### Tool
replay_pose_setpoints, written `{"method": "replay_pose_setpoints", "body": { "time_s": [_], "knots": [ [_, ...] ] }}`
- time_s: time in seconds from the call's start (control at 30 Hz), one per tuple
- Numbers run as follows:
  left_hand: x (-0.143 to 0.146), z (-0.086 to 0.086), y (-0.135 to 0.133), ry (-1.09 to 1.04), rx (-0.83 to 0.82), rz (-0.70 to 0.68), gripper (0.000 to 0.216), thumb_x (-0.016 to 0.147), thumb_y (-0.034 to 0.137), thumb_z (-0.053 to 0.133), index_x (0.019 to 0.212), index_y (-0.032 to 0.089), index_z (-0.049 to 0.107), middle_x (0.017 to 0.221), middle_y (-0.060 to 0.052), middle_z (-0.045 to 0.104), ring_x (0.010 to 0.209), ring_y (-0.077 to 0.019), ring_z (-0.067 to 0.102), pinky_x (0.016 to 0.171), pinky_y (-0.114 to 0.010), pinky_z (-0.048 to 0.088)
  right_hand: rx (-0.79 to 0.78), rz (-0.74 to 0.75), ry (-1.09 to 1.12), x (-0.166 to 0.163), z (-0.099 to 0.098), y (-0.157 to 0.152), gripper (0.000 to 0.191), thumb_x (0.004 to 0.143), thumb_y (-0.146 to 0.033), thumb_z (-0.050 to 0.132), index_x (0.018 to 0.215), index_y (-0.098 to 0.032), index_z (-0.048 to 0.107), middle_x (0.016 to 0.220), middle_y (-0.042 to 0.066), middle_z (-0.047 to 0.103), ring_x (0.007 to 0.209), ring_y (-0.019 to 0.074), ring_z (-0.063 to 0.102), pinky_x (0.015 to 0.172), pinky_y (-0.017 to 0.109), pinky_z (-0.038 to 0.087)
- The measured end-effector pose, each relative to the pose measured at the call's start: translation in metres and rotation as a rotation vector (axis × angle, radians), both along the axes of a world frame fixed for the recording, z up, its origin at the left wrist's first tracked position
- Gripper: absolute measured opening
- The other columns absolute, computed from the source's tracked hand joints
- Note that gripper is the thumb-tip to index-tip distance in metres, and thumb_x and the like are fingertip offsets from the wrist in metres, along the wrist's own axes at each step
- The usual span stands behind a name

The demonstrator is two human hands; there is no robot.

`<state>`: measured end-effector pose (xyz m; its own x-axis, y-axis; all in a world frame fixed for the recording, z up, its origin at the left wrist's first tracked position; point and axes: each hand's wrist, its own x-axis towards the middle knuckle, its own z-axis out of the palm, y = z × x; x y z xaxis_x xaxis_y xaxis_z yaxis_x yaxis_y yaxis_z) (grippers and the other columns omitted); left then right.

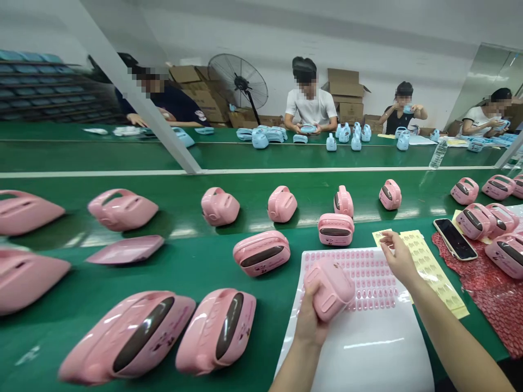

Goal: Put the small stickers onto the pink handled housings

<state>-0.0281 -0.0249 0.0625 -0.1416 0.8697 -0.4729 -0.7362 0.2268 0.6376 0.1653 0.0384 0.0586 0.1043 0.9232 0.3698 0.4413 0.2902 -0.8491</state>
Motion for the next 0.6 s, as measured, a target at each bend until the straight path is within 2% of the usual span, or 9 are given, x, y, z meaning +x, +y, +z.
{"method": "replay_pose_setpoints", "body": {
  "time_s": [0.07,0.13,0.2,0.3,0.37,0.47,0.6],
  "knots": [
    [-0.003,0.001,-0.001,-0.054,-0.045,0.063,0.029,0.071,0.026,0.06,0.099,0.017,0.061,0.084,-0.007,0.071,0.077,-0.0248,0.067,0.066,-0.038,0.055,0.083,0.018,-0.226,-0.005,-0.021,0.007,0.032,0.077,-0.021,0.045,0.107,-0.018,0.054,0.09,0.011,0.062,0.085,0.0244,0.056,0.078,0.043,0.044],
    [-0.002,0.002,-0.001,-0.068,-0.032,0.107,0.026,0.074,0.022,0.057,0.099,0.017,0.061,0.083,-0.006,0.071,0.075,-0.0232,0.067,0.067,-0.037,0.055,0.104,0.063,-0.325,-0.014,-0.04,0.011,0.037,0.076,-0.015,0.043,0.11,-0.017,0.055,0.089,0.012,0.063,0.084,0.0262,0.055,0.078,0.045,0.043],
    [0.0,0.004,-0.002,-0.073,-0.019,0.141,0.026,0.076,0.02,0.056,0.101,0.018,0.061,0.082,-0.004,0.071,0.072,-0.0214,0.067,0.066,-0.035,0.055,0.084,0.067,-0.315,-0.022,-0.052,0.011,0.036,0.077,-0.012,0.041,0.109,-0.016,0.057,0.083,0.012,0.064,0.08,0.0268,0.055,0.076,0.046,0.042],
    [0.006,0.008,-0.002,-0.068,-0.035,0.192,0.027,0.077,0.02,0.053,0.103,0.02,0.061,0.079,-0.002,0.07,0.069,-0.0192,0.066,0.064,-0.032,0.054,0.062,0.045,-0.241,-0.027,-0.057,0.009,0.03,0.078,-0.012,0.04,0.101,-0.017,0.06,0.079,0.011,0.063,0.078,0.0258,0.055,0.074,0.045,0.042],
    [0.009,0.01,-0.002,-0.074,-0.039,0.236,0.028,0.079,0.021,0.051,0.105,0.022,0.06,0.079,-0.002,0.069,0.068,-0.0184,0.065,0.063,-0.031,0.053,0.05,0.047,-0.188,-0.026,-0.053,0.005,0.024,0.078,-0.015,0.043,0.095,-0.018,0.058,0.076,0.008,0.062,0.074,0.023,0.056,0.071,0.041,0.045],
    [0.009,0.011,-0.002,-0.174,-0.033,0.257,0.03,0.079,0.029,0.05,0.108,0.025,0.059,0.082,-0.002,0.068,0.069,-0.0196,0.064,0.061,-0.033,0.052,-0.002,0.049,-0.047,-0.03,-0.037,-0.008,0.018,0.079,-0.022,0.048,0.096,-0.019,0.052,0.069,0.002,0.058,0.062,0.0172,0.056,0.061,0.033,0.048],
    [0.01,0.007,-0.003,-0.439,-0.004,0.189,0.035,0.076,0.043,0.051,0.102,0.022,0.061,0.091,-0.008,0.068,0.083,-0.0258,0.063,0.067,-0.038,0.052,-0.223,0.143,0.599,-0.053,-0.001,-0.039,0.029,0.073,-0.033,0.06,0.096,-0.021,0.047,0.065,-0.003,0.055,0.062,0.0141,0.056,0.062,0.029,0.048]
  ]
}}
